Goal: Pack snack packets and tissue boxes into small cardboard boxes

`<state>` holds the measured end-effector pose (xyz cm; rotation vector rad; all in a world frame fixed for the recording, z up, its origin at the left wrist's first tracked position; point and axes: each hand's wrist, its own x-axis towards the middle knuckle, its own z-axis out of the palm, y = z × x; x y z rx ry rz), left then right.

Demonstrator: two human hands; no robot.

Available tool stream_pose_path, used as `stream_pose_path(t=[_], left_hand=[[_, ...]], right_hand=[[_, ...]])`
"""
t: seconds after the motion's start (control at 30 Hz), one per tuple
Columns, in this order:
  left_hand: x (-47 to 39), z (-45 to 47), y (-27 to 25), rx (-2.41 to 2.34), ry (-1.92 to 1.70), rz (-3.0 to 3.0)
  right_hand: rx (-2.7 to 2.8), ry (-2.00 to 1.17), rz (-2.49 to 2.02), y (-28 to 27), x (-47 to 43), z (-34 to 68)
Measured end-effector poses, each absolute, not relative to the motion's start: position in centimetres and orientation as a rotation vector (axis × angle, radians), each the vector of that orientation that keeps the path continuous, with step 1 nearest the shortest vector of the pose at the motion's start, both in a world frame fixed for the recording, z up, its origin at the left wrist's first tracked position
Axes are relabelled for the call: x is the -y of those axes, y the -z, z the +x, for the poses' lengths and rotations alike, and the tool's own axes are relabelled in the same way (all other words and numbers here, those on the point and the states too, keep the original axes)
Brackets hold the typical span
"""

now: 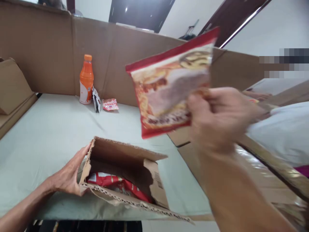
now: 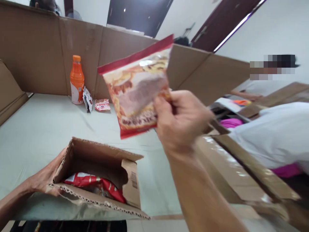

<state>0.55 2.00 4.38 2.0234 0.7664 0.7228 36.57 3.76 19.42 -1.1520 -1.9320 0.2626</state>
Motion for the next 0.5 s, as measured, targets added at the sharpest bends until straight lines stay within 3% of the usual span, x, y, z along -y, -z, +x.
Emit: stream_pose_path(t=[0.23,0.4,0.5], left_hand=[[-2.1,0.5,-3.6,-0.794,-0.703,2.049],[-2.3,0.4,-2.8,-0.712,-0.722,2.077],[-2.3,0.4,-2.5,-0.691,-0.765,2.079]], right_hand=[[1.787,-0.111,-1.129,-20.9,-6.9,32.7],[2.610,-0.527,-1.027,-17.9,-1.6,31.9],[2.952,-0.620,-1.216,-15.0,0.0,30.2]])
